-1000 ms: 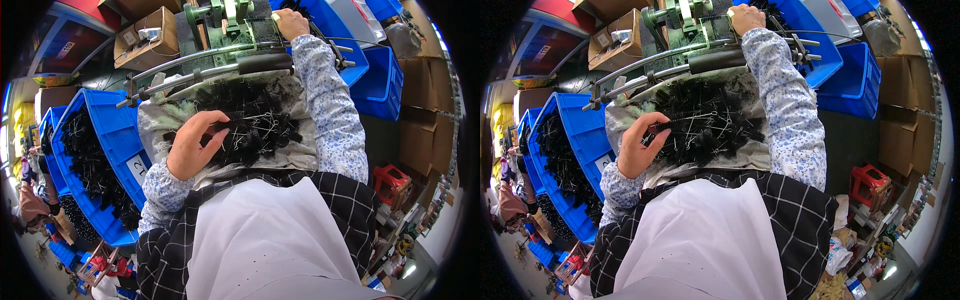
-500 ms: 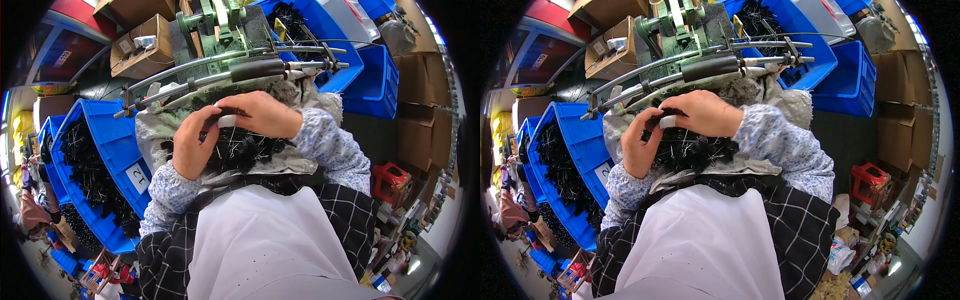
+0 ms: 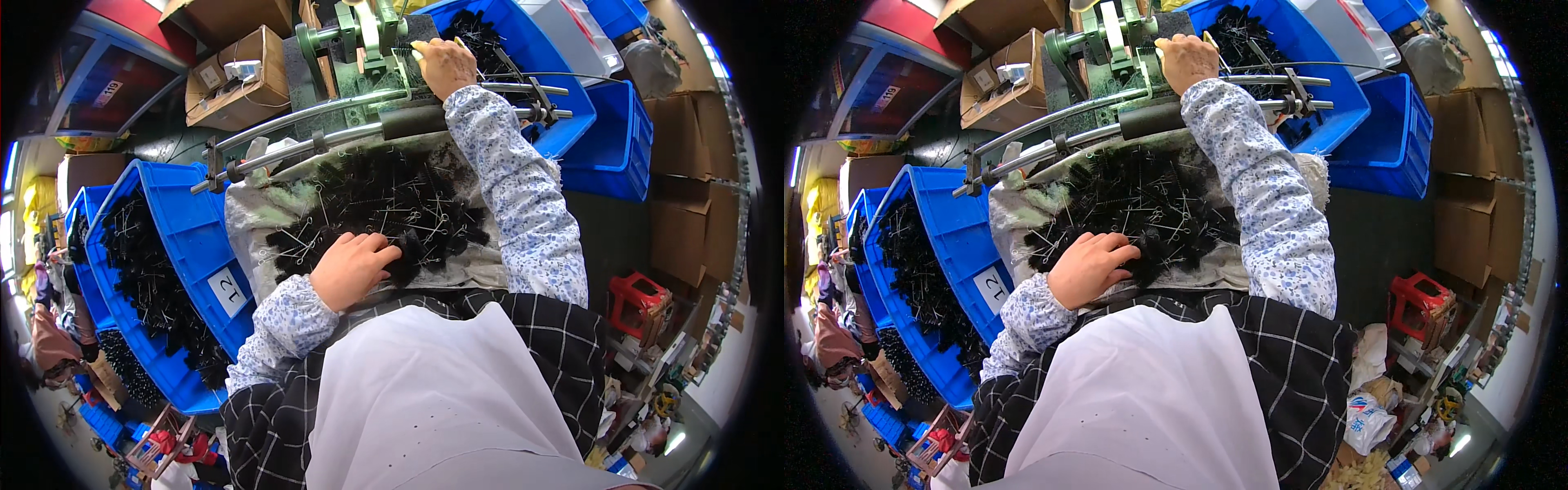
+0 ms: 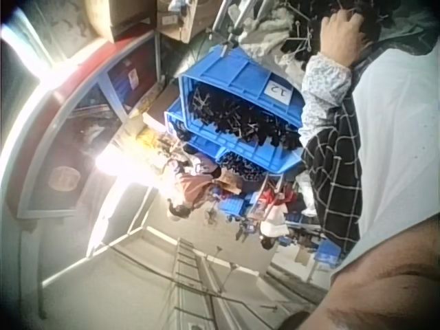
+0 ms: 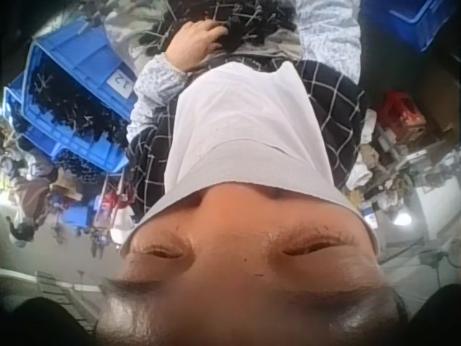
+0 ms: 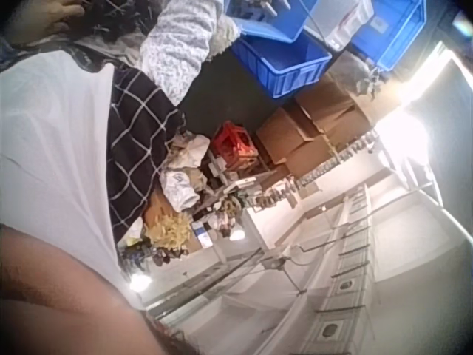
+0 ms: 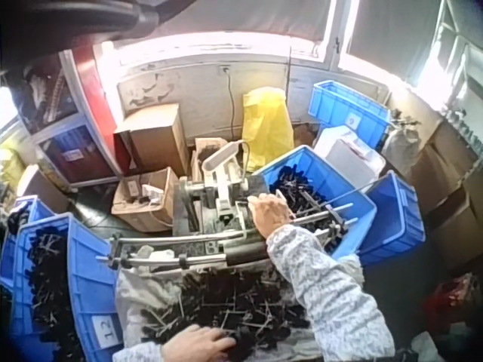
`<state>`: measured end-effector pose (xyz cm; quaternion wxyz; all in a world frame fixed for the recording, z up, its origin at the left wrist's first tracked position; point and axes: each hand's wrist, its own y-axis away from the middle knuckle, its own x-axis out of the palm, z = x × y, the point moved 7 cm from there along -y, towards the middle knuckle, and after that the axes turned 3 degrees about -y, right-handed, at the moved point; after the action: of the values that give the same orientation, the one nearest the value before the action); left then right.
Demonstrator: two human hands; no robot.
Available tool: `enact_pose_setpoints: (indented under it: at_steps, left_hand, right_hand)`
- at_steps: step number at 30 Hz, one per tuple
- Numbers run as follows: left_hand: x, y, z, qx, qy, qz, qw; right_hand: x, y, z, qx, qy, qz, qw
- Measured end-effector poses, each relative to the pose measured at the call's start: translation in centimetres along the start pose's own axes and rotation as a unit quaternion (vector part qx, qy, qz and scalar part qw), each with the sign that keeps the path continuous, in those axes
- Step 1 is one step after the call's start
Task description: The person operates a green benchtop machine to process small black metal objects, likely hairpins or clips. They pick up the items from a pile on a white cloth, feed them into the machine's rollers, and then place the processed items into a blue bin. The task is repetitive and involves continuous manual handling of the hardware.
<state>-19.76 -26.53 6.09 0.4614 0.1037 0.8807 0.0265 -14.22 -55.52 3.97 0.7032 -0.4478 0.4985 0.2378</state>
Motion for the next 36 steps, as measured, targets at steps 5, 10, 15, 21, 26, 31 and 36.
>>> enact_pose_setpoints:
  at_steps: [5,10,15,21,26,31,36]
  left_hand:
    - [0.0,-0.2,0.1,-0.021,-0.037,-0.021,0.999]
    - [-0.1,-0.8,0.1,0.012,-0.085,-0.034,0.996]
    - [-1.0,-0.6,0.2,-0.025,-0.067,-0.074,0.995]
    - [-0.8,-2.1,-0.9,-0.005,-0.102,-0.094,0.990]
    - [-0.3,-2.1,-1.0,0.010,-0.083,-0.068,0.994]
    - [-0.5,-2.0,-1.5,0.045,-0.055,-0.061,0.996]
    - [-0.3,-1.6,-2.1,0.092,-0.033,-0.047,0.994]
  right_hand:
    - [0.5,-0.2,-0.2,-0.011,-0.041,-0.002,0.999]
    - [1.9,-1.0,-1.1,-0.010,-0.019,0.033,0.999]
    - [-0.1,0.8,-2.0,0.072,0.031,0.048,0.996]
    - [0.7,0.9,-0.9,0.064,-0.032,0.014,0.997]
    - [0.9,0.0,3.8,0.039,-0.027,0.005,0.999]
    - [0.9,-0.2,5.4,0.010,-0.020,-0.021,1.000]
    - [0.8,0.3,0.9,0.038,-0.003,0.030,0.999]
